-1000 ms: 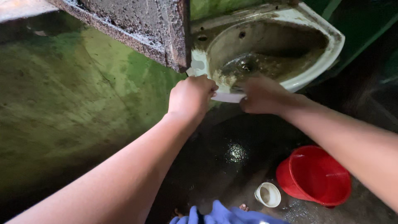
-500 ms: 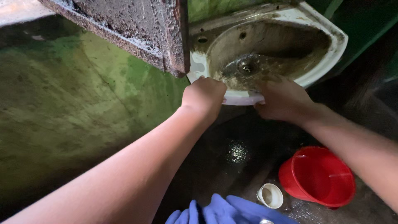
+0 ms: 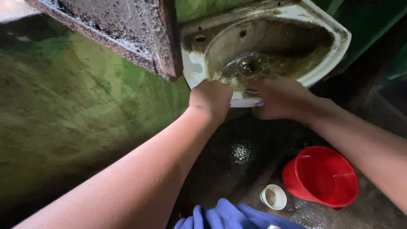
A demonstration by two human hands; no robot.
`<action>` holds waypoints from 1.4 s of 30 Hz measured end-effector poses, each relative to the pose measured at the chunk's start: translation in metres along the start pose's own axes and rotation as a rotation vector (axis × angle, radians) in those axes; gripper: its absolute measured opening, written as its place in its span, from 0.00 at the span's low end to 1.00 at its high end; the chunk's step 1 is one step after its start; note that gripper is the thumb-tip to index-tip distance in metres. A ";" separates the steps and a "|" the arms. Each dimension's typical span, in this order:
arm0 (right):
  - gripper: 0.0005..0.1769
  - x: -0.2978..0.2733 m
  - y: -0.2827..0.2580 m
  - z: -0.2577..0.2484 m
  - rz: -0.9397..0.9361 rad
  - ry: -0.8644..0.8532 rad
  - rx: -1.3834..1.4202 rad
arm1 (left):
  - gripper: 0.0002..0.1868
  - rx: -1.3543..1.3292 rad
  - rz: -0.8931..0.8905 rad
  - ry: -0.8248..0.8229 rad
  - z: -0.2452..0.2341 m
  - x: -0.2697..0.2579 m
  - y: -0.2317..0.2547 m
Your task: The person scrubs the inside of a wall-mounted squat toilet with a cloth, then pours water from a small container into the bowl and adds liquid detergent from a blue bottle.
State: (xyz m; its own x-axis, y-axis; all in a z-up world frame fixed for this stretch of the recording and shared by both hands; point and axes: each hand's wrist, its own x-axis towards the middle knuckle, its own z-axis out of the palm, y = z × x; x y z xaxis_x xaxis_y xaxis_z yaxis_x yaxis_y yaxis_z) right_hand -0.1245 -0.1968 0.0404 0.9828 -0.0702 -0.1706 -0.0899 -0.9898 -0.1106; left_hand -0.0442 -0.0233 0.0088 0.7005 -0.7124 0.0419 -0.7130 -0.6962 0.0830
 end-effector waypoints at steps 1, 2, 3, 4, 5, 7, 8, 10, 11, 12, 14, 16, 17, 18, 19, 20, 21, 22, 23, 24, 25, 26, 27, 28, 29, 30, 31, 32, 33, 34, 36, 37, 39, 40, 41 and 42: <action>0.26 -0.001 0.002 -0.002 0.028 -0.011 -0.035 | 0.07 0.019 -0.004 0.013 0.002 0.001 0.002; 0.26 -0.001 0.007 -0.004 0.053 -0.021 -0.071 | 0.08 0.038 -0.011 0.026 0.004 0.001 0.003; 0.26 0.003 0.011 -0.003 0.079 -0.031 -0.106 | 0.08 0.057 -0.018 0.040 0.007 0.002 0.004; 0.27 0.010 0.013 -0.001 0.073 -0.062 -0.118 | 0.08 0.052 -0.017 0.058 0.010 0.002 0.003; 0.28 0.018 0.016 0.001 0.068 -0.092 -0.131 | 0.09 0.047 -0.016 0.077 0.013 0.002 0.002; 0.29 0.033 0.024 0.011 0.019 -0.116 -0.141 | 0.09 0.053 0.000 0.099 0.018 0.006 0.003; 0.31 0.042 0.025 0.017 -0.037 -0.112 -0.141 | 0.09 0.064 0.003 0.103 0.021 0.006 0.004; 0.31 0.054 0.026 0.028 -0.144 -0.109 -0.124 | 0.09 0.062 0.024 0.126 0.026 0.006 0.003; 0.30 0.059 0.025 0.032 -0.195 -0.110 -0.107 | 0.08 0.051 0.040 0.145 0.028 0.006 0.002; 0.29 0.061 0.025 0.033 -0.242 -0.107 -0.090 | 0.08 0.039 0.061 0.167 0.031 0.006 0.002; 0.31 0.057 0.026 0.031 -0.234 -0.086 -0.019 | 0.10 0.081 0.097 0.321 0.039 0.002 0.003; 0.32 0.044 0.028 0.024 -0.194 -0.069 0.007 | 0.12 0.103 0.111 0.411 0.046 -0.002 0.005; 0.32 0.036 0.030 0.019 -0.158 -0.063 -0.002 | 0.11 0.105 0.107 0.423 0.048 -0.003 0.006; 0.33 0.030 0.028 0.013 -0.131 -0.059 -0.011 | 0.11 0.110 0.095 0.434 0.049 -0.005 0.005; 0.33 0.028 0.025 0.010 -0.081 -0.093 -0.029 | 0.12 0.117 0.098 0.442 0.049 -0.004 0.004; 0.33 0.027 0.023 0.007 -0.027 -0.127 -0.047 | 0.13 0.123 0.104 0.450 0.048 -0.003 0.004; 0.33 0.029 0.021 0.007 0.027 -0.161 -0.065 | 0.14 0.129 0.110 0.457 0.046 -0.003 0.004; 0.33 0.034 0.017 0.008 0.022 -0.173 -0.072 | 0.15 0.125 0.115 0.434 0.043 -0.004 0.003; 0.33 0.040 0.013 0.010 0.018 -0.186 -0.079 | 0.15 0.120 0.121 0.411 0.040 -0.006 0.003; 0.33 0.045 0.011 0.014 0.018 -0.200 -0.084 | 0.16 0.114 0.130 0.387 0.038 -0.007 0.003; 0.32 0.049 0.010 0.017 -0.026 -0.211 -0.089 | 0.16 0.097 0.129 0.387 0.036 -0.008 0.003; 0.32 0.054 0.009 0.020 -0.073 -0.219 -0.095 | 0.16 0.081 0.125 0.388 0.035 -0.008 0.003; 0.31 0.058 0.010 0.021 -0.120 -0.227 -0.101 | 0.16 0.065 0.121 0.390 0.035 -0.009 0.003; 0.33 0.057 0.014 0.021 -0.164 -0.199 -0.041 | 0.15 0.060 0.122 0.395 0.035 -0.008 0.004; 0.34 0.054 0.019 0.021 -0.207 -0.170 0.020 | 0.14 0.054 0.122 0.400 0.037 -0.008 0.005; 0.35 0.052 0.021 0.021 -0.257 -0.142 0.081 | 0.12 0.051 0.117 0.403 0.039 -0.008 0.003; 0.34 0.048 0.023 0.020 -0.191 -0.147 0.029 | 0.12 0.061 0.120 0.413 0.040 -0.006 0.003; 0.32 0.043 0.026 0.018 -0.132 -0.158 -0.022 | 0.12 0.071 0.115 0.419 0.042 -0.006 0.003; 0.31 0.039 0.027 0.016 -0.073 -0.168 -0.072 | 0.12 0.081 0.110 0.425 0.044 -0.006 0.003; 0.34 0.038 0.028 0.016 -0.080 -0.136 -0.066 | 0.13 0.075 0.112 0.458 0.045 -0.005 0.003; 0.41 0.038 0.031 0.017 -0.097 -0.075 -0.054 | 0.14 0.066 0.116 0.522 0.046 -0.002 0.003; 0.39 0.043 0.031 0.017 -0.121 -0.130 -0.052 | 0.13 0.064 0.112 0.485 0.045 -0.003 0.003; 0.37 0.055 0.030 0.018 -0.171 -0.236 -0.055 | 0.13 0.059 0.104 0.415 0.042 -0.004 0.003; 0.37 0.059 0.029 0.019 -0.155 -0.263 -0.044 | 0.13 0.061 0.104 0.401 0.041 -0.005 0.003; 0.37 0.064 0.027 0.021 -0.139 -0.290 -0.034 | 0.14 0.063 0.105 0.387 0.039 -0.006 0.003; 0.37 0.067 0.024 0.022 -0.121 -0.317 -0.024 | 0.14 0.064 0.106 0.374 0.037 -0.007 0.004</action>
State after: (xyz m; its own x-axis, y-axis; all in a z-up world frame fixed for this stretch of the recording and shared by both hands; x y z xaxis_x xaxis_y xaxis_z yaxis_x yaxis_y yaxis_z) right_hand -0.0644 -0.2229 0.0046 0.8870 0.0865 -0.4536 0.0323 -0.9915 -0.1260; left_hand -0.0524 -0.0244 -0.0283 0.5766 -0.7078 0.4081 -0.7743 -0.6328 -0.0033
